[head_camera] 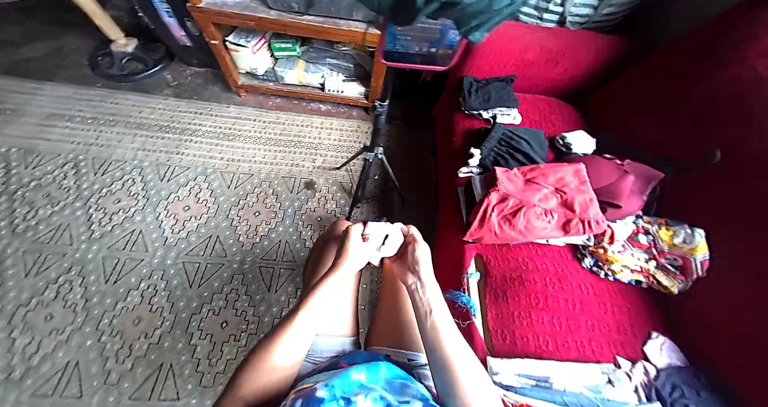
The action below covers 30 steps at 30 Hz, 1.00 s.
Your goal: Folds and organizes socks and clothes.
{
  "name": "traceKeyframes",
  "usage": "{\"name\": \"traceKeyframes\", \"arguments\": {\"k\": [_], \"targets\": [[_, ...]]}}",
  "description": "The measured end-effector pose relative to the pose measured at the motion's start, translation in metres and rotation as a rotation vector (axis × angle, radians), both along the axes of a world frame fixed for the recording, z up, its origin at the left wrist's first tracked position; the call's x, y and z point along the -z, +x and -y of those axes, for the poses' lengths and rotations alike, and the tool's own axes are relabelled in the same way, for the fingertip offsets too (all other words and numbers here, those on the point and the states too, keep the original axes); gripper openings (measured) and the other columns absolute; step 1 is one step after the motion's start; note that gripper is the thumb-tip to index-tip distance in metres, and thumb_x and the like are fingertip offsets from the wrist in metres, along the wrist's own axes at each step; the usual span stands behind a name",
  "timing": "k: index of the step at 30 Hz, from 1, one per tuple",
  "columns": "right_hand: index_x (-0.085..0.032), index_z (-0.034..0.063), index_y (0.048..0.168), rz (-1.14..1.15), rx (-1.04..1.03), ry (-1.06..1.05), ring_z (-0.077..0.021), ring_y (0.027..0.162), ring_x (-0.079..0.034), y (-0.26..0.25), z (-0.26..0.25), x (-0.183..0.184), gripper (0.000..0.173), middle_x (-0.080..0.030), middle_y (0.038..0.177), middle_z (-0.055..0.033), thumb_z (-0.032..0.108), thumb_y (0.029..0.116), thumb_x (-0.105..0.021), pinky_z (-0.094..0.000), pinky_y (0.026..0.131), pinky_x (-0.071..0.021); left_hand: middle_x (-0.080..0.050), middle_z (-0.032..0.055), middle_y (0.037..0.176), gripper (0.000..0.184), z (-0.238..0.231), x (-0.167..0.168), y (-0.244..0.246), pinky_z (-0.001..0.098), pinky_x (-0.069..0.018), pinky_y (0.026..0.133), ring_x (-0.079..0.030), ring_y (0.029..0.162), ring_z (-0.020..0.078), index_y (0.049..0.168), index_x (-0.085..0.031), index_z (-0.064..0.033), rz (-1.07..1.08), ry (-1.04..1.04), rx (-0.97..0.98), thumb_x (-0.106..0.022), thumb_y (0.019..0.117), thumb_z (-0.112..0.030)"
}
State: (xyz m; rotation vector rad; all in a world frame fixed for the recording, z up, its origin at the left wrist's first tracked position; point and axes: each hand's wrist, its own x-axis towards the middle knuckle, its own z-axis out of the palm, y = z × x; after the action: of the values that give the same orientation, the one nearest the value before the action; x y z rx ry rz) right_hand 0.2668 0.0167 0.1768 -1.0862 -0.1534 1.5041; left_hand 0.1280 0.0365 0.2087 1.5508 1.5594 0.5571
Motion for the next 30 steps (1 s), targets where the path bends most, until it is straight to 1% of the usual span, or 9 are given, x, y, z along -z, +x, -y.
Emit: {"name": "traceKeyframes", "arguments": {"k": [3,6,8,13,17,22,25,27,30], "targets": [[-0.060,0.0020,0.103,0.172,-0.119,0.040,-0.0150,0.064,-0.064,-0.001,0.005,-0.006,0.025,-0.065,0.076,-0.0054,0.019,0.1080,-0.042,-0.0324,0.058,-0.0569,-0.073,0.0100,0.094,0.028,-0.005,0.043,-0.011,0.0383,-0.0573,0.088,-0.071,0.091,0.0166,0.103,-0.073,0.0002,0.183,0.145,0.044,-0.065,0.0943,-0.025],[-0.063,-0.0006,0.111,0.267,-0.166,0.120,-0.0159,0.071,-0.068,0.008,0.009,-0.014,0.032,-0.067,0.086,-0.0066,0.027,0.1090,-0.048,-0.0338,0.064,-0.0604,-0.073,0.0074,0.106,0.034,-0.009,0.037,-0.016,0.0346,-0.0576,0.093,-0.070,0.100,0.0117,0.119,-0.069,-0.0008,0.344,0.135,0.224,-0.058,0.1003,-0.027],[-0.063,-0.0007,0.112,0.288,-0.179,0.148,-0.0160,0.073,-0.069,0.011,0.012,-0.017,0.032,-0.069,0.088,-0.0071,0.029,0.1079,-0.051,-0.0347,0.067,-0.0615,-0.073,0.0087,0.103,0.034,-0.006,0.031,-0.013,0.0371,-0.0573,0.090,-0.070,0.096,0.0126,0.117,-0.071,-0.0017,0.226,0.195,0.239,-0.056,0.1019,-0.029],[-0.065,0.0016,0.114,0.591,-0.271,0.174,-0.0168,0.079,-0.073,0.018,0.017,-0.014,0.039,-0.072,0.097,-0.0087,0.033,0.0933,-0.075,-0.0349,0.072,-0.0643,-0.073,0.0035,0.093,0.024,-0.006,0.036,-0.011,0.0308,-0.0623,0.076,-0.071,0.083,0.0090,0.102,-0.074,-0.0028,0.354,0.143,0.172,-0.054,0.1043,-0.017],[-0.066,0.0063,0.118,0.936,-0.366,0.148,-0.0109,0.086,-0.070,0.020,0.018,-0.020,0.051,-0.072,0.096,-0.0039,0.043,0.0850,-0.079,-0.0326,0.081,-0.0592,-0.074,0.0060,0.098,0.023,-0.006,0.042,-0.011,0.0314,-0.0622,0.080,-0.072,0.086,0.0085,0.109,-0.075,-0.0026,0.289,0.243,0.192,-0.057,0.1028,-0.017],[-0.065,-0.0004,0.116,0.545,-0.315,0.335,-0.0106,0.081,-0.070,0.021,0.014,-0.007,0.029,-0.072,0.096,-0.0058,0.018,0.0943,-0.073,-0.0287,0.074,-0.0606,-0.071,0.0088,0.109,0.032,-0.007,0.040,0.000,0.0364,-0.0597,0.090,-0.070,0.099,0.0143,0.126,-0.061,0.0039,0.706,-0.021,-0.042,-0.039,0.1079,-0.011],[-0.068,0.0012,0.111,0.617,-0.285,0.309,-0.0100,0.081,-0.070,0.020,0.013,-0.003,0.023,-0.073,0.094,-0.0046,0.016,0.0939,-0.071,-0.0289,0.074,-0.0604,-0.071,0.0104,0.111,0.036,-0.007,0.045,0.003,0.0392,-0.0582,0.094,-0.069,0.103,0.0161,0.127,-0.060,0.0048,0.818,-0.080,-0.026,-0.034,0.1081,-0.013],[-0.068,0.0013,0.110,0.656,-0.241,0.280,-0.0106,0.080,-0.069,0.018,0.013,0.000,0.021,-0.072,0.091,-0.0051,0.016,0.0945,-0.068,-0.0293,0.072,-0.0588,-0.069,0.0127,0.115,0.042,-0.005,0.039,0.005,0.0402,-0.0576,0.096,-0.068,0.107,0.0178,0.131,-0.055,0.0048,0.803,-0.131,0.029,-0.031,0.1124,-0.025],[-0.066,0.0014,0.110,0.624,-0.213,0.282,-0.0125,0.081,-0.069,0.019,0.015,0.004,0.018,-0.071,0.093,-0.0054,0.014,0.0974,-0.062,-0.0314,0.072,-0.0594,-0.071,0.0112,0.108,0.033,-0.001,0.029,0.012,0.0348,-0.0591,0.089,-0.069,0.099,0.0153,0.127,-0.059,0.0056,0.714,-0.078,0.071,-0.047,0.1070,-0.018]]}}
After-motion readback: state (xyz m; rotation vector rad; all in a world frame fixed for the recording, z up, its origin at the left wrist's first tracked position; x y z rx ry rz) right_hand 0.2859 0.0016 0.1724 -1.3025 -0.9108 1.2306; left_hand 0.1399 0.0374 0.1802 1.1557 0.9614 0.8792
